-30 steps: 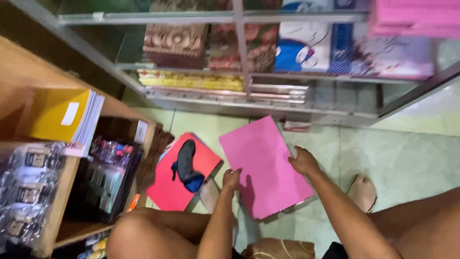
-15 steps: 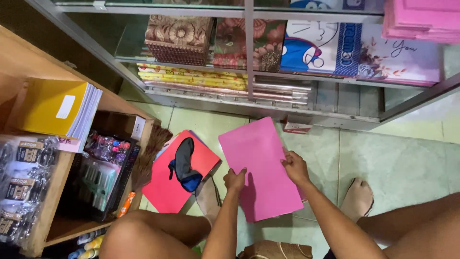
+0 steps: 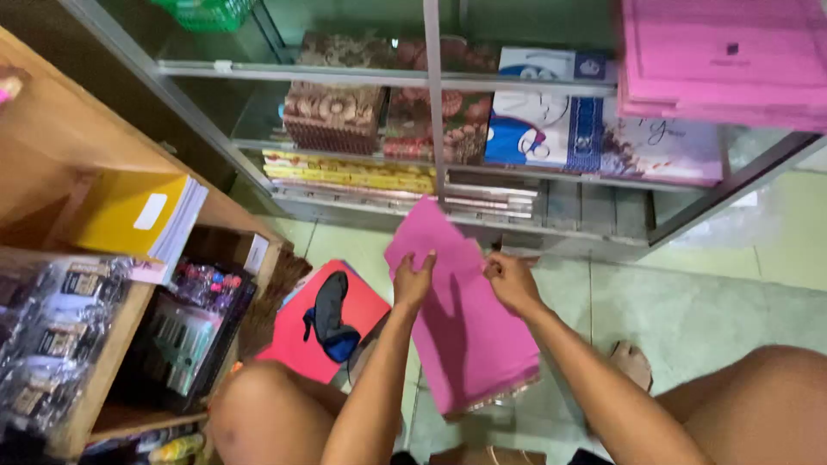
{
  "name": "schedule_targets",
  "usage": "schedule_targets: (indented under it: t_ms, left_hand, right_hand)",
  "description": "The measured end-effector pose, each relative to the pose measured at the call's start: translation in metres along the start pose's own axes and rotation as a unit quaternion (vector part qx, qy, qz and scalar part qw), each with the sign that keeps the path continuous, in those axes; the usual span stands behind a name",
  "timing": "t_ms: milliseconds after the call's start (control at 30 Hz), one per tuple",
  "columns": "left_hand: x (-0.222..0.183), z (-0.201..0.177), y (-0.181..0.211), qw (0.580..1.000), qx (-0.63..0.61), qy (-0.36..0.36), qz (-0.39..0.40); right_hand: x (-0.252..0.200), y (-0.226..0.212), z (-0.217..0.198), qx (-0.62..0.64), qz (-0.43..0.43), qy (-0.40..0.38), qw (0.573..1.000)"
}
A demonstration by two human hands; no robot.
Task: Organizing and stacking pink folders on a shelf in a stationery store.
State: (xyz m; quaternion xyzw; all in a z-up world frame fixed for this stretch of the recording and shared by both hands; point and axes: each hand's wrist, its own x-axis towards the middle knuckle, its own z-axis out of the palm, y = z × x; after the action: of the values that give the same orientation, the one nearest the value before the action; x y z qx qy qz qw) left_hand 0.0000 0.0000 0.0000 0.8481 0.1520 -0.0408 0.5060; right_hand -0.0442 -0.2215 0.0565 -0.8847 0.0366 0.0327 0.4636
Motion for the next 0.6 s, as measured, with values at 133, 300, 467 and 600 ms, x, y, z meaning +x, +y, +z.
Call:
schedule_targets:
  t_ms: [133,300,467,600]
  left_hand:
    - [-0.015,0.007,-0.077,0.997,-0.011,-0.003,-0.079]
    - [-0.014,0.007,-0.153,0.981,0.163,-0.043,-0.09]
    - [-0.013,-0.022,-0.063,0.981,0.107,-0.125,-0.105]
    - [-0.026,-0.048,0.074,0.972,-0.033,-0.218,-0.082]
  right_hand:
    - [-0.02,0.031,0.012,0.009,0.004,0.036,0.999]
    - [-0.049,0.075,0.015,-0.201,0.041,0.114,0.972]
    - [-0.031,0.052,0.004,-0.138,0.071,0.098,0.983]
    - [-0.011,-0.056,-0.048,-0.018,-0.032,0.072,0.997]
